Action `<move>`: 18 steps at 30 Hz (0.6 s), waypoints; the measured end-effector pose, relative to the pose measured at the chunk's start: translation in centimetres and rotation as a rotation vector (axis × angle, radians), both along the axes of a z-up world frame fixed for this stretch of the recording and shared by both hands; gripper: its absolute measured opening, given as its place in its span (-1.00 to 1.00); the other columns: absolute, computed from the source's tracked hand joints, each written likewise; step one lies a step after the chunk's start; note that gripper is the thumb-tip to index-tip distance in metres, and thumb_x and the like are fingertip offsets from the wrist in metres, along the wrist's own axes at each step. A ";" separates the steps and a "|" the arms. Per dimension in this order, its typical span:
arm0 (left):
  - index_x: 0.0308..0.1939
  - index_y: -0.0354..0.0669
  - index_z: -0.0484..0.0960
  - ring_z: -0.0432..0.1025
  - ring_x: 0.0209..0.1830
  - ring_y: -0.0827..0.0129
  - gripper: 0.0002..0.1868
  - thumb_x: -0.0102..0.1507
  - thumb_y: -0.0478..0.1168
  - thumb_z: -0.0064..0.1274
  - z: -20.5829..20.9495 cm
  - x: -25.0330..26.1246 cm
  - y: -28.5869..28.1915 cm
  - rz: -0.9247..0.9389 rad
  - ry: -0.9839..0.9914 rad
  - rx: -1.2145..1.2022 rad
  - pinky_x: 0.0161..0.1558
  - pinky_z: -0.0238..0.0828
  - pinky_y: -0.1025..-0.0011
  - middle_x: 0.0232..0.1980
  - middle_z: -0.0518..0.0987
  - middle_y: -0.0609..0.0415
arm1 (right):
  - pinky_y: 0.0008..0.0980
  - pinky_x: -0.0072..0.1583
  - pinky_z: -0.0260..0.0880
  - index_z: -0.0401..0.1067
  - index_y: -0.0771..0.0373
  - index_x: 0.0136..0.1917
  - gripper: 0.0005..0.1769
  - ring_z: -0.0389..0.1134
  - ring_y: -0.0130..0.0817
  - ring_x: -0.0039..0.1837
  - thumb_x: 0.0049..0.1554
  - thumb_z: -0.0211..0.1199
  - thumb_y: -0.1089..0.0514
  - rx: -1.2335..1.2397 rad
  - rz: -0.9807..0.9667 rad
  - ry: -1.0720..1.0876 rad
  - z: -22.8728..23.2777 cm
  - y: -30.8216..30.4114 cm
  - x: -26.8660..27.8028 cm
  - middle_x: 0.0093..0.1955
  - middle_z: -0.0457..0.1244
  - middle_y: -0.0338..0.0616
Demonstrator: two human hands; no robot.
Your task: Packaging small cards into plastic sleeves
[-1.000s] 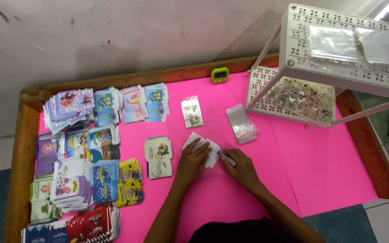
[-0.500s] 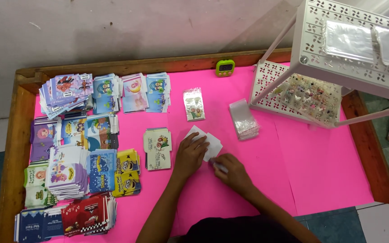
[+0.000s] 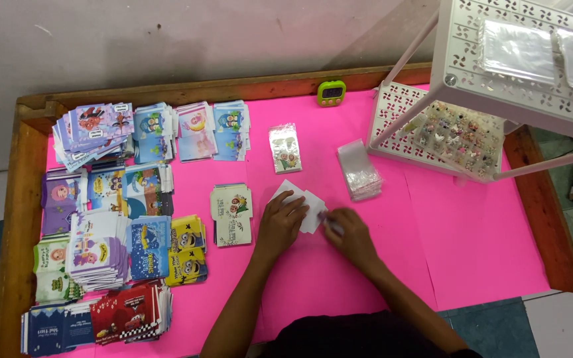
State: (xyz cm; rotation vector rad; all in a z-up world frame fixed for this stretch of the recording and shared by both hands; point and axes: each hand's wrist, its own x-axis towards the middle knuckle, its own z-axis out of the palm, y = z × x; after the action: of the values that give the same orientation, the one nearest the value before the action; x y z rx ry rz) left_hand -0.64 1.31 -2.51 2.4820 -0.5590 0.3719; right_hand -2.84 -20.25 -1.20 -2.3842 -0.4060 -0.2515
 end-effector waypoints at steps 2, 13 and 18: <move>-0.03 0.11 0.76 0.33 0.41 0.21 -0.82 0.33 -0.20 0.10 -0.4 -0.1 0.0 0.000 0.004 -0.004 0.29 0.31 0.18 0.12 0.68 0.18 | -0.18 0.10 0.53 0.59 0.17 0.03 -0.80 0.47 -0.07 0.07 0.11 0.38 0.14 -0.009 -0.020 -0.031 -1.0 -0.1 1.7 -0.05 0.36 -0.05; -0.09 0.16 0.77 0.35 0.39 0.23 -0.85 0.29 -0.16 0.16 -1.8 0.0 -0.1 0.031 -0.044 -0.035 0.25 0.35 0.18 0.05 0.71 0.26 | -0.21 0.08 0.51 0.61 0.22 0.04 -0.77 0.47 -0.08 0.04 0.08 0.39 0.19 -0.018 0.082 -0.100 -1.0 1.7 5.9 -0.06 0.38 -0.02; -0.07 0.14 0.77 0.34 0.39 0.22 -0.84 0.32 -0.18 0.13 -1.2 -0.1 -0.1 0.018 -0.010 -0.046 0.25 0.34 0.17 0.06 0.71 0.26 | -0.22 0.09 0.51 0.61 0.17 0.05 -0.76 0.46 -0.07 0.05 0.09 0.37 0.14 -0.071 0.069 -0.061 -1.3 0.4 4.9 -0.03 0.39 -0.05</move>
State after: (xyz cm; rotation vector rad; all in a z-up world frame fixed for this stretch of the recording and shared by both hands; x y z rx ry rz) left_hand -0.78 1.21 -3.67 2.4435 -0.5272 0.4000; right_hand 2.09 -19.82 -2.47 -2.4313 -0.5324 -0.2833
